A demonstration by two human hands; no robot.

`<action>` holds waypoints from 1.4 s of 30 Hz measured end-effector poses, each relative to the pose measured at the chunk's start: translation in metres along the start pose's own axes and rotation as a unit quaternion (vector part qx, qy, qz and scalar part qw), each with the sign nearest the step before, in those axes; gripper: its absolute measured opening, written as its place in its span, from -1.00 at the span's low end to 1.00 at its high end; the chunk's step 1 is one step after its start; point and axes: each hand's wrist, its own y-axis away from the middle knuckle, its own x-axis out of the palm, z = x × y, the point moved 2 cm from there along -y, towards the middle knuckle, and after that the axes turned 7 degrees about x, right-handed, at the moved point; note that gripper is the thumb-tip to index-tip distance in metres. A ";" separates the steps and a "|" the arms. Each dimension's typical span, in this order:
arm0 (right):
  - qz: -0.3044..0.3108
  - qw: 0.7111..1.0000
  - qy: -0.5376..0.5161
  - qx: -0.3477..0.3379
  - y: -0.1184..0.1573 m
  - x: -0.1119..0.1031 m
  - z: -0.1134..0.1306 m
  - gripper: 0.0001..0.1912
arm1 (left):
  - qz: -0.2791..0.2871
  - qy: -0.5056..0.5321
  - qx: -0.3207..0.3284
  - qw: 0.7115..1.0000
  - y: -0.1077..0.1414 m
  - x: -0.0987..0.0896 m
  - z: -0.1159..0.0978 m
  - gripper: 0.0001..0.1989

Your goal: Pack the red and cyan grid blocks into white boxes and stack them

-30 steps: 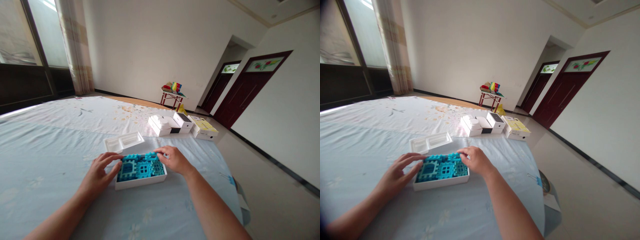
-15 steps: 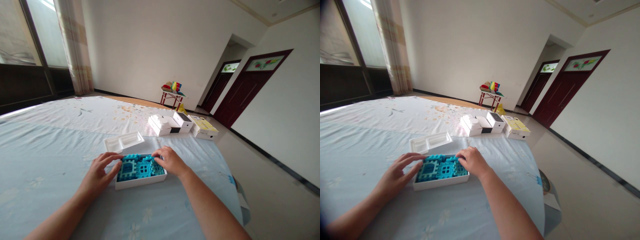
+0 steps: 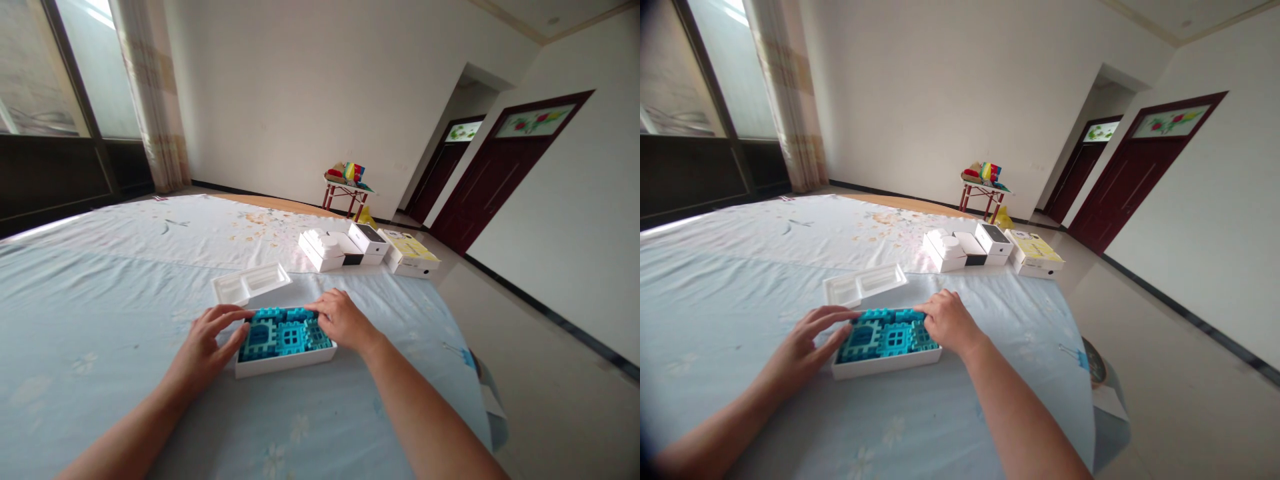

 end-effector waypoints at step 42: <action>-0.132 0.920 -0.288 0.231 0.036 0.049 -0.095 -0.73 | -0.107 0.061 -0.265 0.956 -0.015 -0.084 0.048 -0.42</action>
